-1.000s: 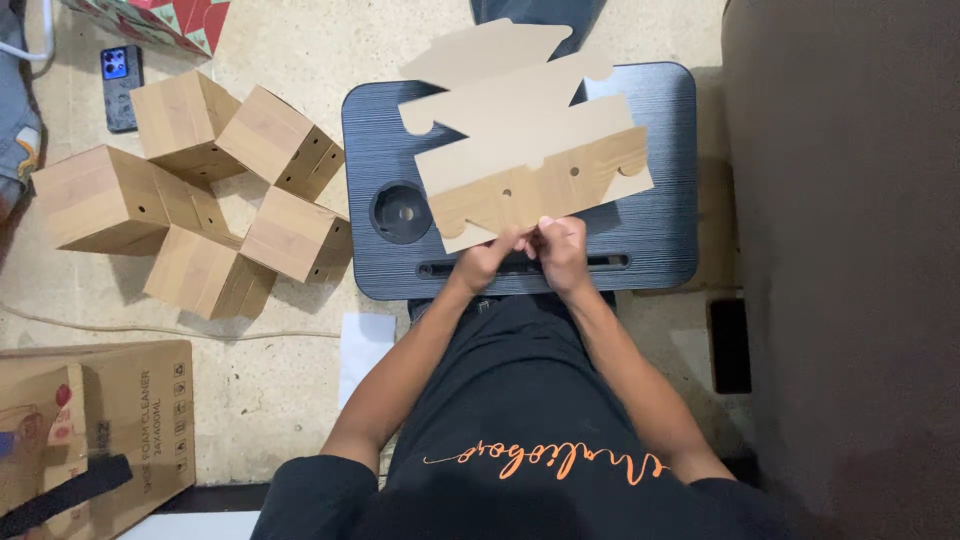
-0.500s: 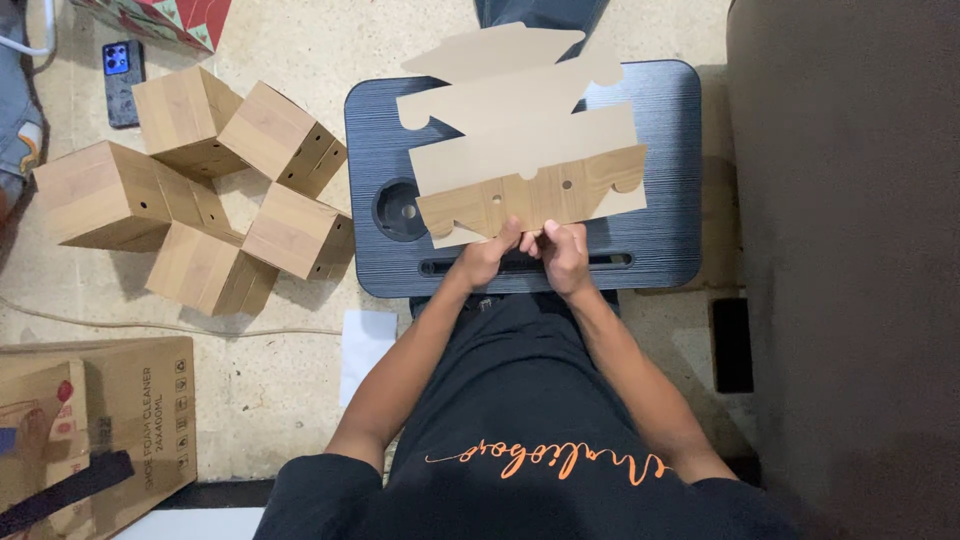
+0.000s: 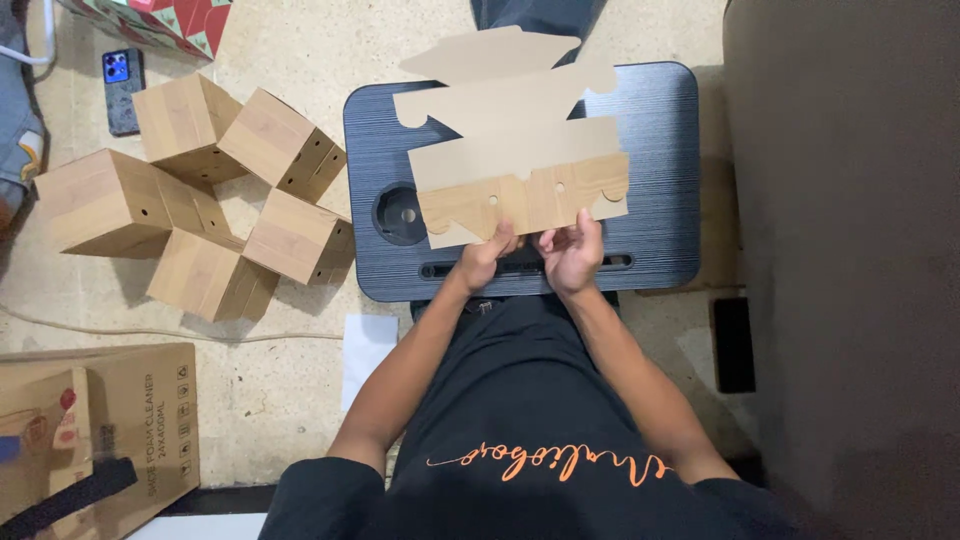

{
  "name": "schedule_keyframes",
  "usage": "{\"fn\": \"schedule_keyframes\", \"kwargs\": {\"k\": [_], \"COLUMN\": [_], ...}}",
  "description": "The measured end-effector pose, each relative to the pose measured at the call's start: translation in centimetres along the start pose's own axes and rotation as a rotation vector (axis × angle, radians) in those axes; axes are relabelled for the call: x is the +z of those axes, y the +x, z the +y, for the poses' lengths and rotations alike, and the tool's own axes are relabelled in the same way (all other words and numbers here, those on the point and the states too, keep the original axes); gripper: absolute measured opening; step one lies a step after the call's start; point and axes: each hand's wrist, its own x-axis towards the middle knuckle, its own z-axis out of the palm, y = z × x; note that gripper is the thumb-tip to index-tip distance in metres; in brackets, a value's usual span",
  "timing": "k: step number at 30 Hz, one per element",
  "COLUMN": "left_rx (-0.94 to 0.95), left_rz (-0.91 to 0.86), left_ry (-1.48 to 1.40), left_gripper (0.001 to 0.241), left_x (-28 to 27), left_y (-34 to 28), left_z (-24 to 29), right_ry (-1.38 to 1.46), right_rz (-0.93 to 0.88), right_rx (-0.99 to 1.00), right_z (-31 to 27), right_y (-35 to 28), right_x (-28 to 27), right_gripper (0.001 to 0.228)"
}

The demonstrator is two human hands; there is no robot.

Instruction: Folding cardboard sheets into small boxes on a lap desk

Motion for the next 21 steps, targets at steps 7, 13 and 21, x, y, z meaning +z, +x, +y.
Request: {"fn": "schedule_keyframes", "kwargs": {"k": [7,13,21], "left_rx": [0.017,0.261,-0.058], "left_rz": [-0.325,-0.309,-0.258], "left_ry": [0.096,0.328,0.953], "left_gripper": [0.042,0.021,0.132], "left_x": [1.1,1.7,0.8], "left_y": [-2.0,-5.6,-2.0], "left_z": [5.9,18.6,16.2], "right_ry": [-0.192,-0.057,0.060], "right_rz": [0.054,-0.033,-0.175], "right_rx": [-0.195,-0.385,-0.444], "right_z": [1.9,2.6,2.3], "right_y": [2.3,2.3,2.0], "right_x": [-3.0,-5.3,-4.9], "right_gripper": [0.064,0.039,0.039]}}
